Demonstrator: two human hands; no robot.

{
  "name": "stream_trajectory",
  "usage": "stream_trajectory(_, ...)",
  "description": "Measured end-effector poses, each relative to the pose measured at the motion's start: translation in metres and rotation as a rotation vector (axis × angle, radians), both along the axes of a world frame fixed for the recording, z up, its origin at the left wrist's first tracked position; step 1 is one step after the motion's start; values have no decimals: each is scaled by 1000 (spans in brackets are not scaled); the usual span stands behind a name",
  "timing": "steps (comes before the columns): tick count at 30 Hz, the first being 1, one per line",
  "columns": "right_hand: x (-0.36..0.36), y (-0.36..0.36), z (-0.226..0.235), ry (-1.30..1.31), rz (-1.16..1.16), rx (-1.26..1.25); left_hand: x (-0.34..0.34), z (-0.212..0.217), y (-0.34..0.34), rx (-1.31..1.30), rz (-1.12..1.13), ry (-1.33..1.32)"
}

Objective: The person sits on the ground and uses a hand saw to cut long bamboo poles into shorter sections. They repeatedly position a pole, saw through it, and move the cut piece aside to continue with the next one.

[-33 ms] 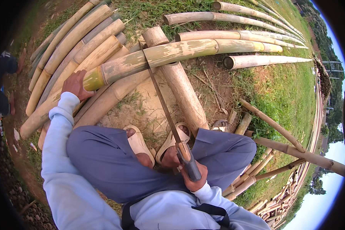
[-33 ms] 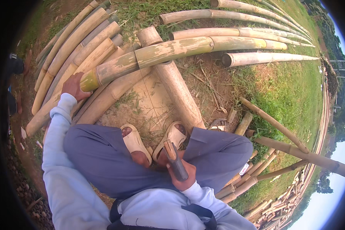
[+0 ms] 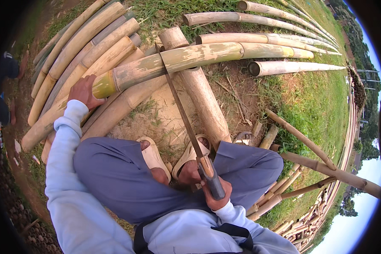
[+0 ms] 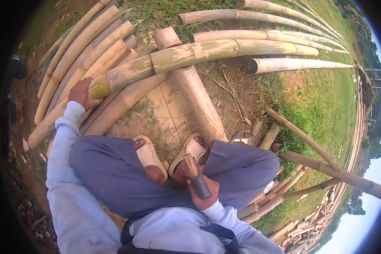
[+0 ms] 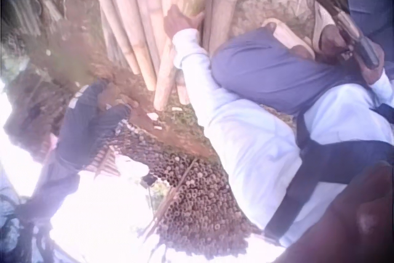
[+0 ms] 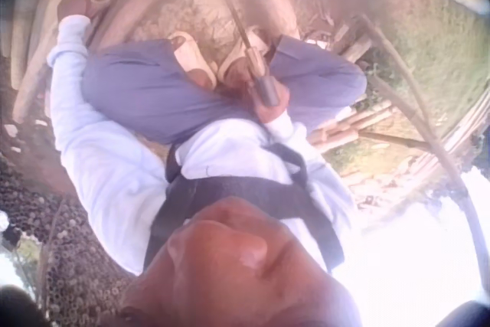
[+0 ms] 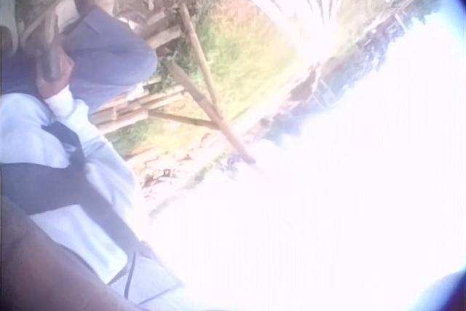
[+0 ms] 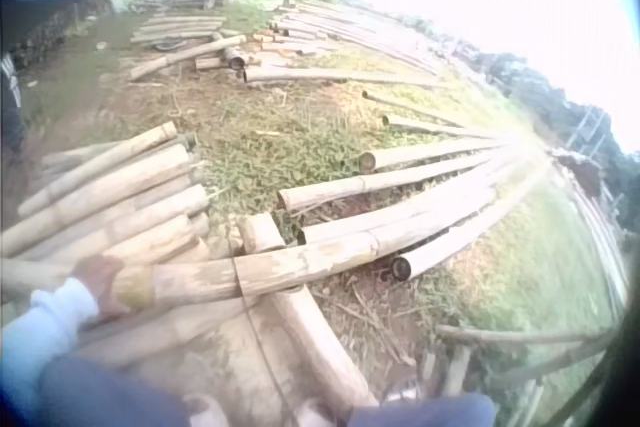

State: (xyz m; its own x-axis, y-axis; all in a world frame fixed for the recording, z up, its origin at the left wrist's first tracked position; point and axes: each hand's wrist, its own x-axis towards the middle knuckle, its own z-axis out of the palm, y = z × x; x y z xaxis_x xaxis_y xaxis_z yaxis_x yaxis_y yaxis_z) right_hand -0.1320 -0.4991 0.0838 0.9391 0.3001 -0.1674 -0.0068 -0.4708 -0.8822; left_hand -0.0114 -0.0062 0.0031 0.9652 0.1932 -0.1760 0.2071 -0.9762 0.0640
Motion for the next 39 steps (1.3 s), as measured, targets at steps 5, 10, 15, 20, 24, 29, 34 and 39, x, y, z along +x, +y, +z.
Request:
stream_trajectory(5, 109, 74, -69, 42, -122, 111, 10, 6, -12, 10, -47, -43)
stream_trajectory(10, 124, 91, -62, 96, -9, 132, 10, 5, -9, -22, 19, 61)
stream_trajectory(15, 7, 10, -15, 36, -25, 123, 2, 4, 2, 51, -8, -4)
stream_trajectory(20, 26, 16, -10, 39, -76, 91, 5, 2, -3, 31, -11, 0)
stream_trajectory(24, 136, 101, -73, -2, -84, 117, 14, 0, -11, 36, -22, -24)
stream_trajectory(29, 110, 84, -61, -2, -47, 164, 14, 12, -2, 16, -1, 25)
stream_trajectory(34, -2, 4, 4, 60, -16, 47, 4, 5, -1, 47, -7, -11)
stream_trajectory(39, 57, 37, -32, 2, 4, 34, 11, 2, -10, 49, -39, 6)
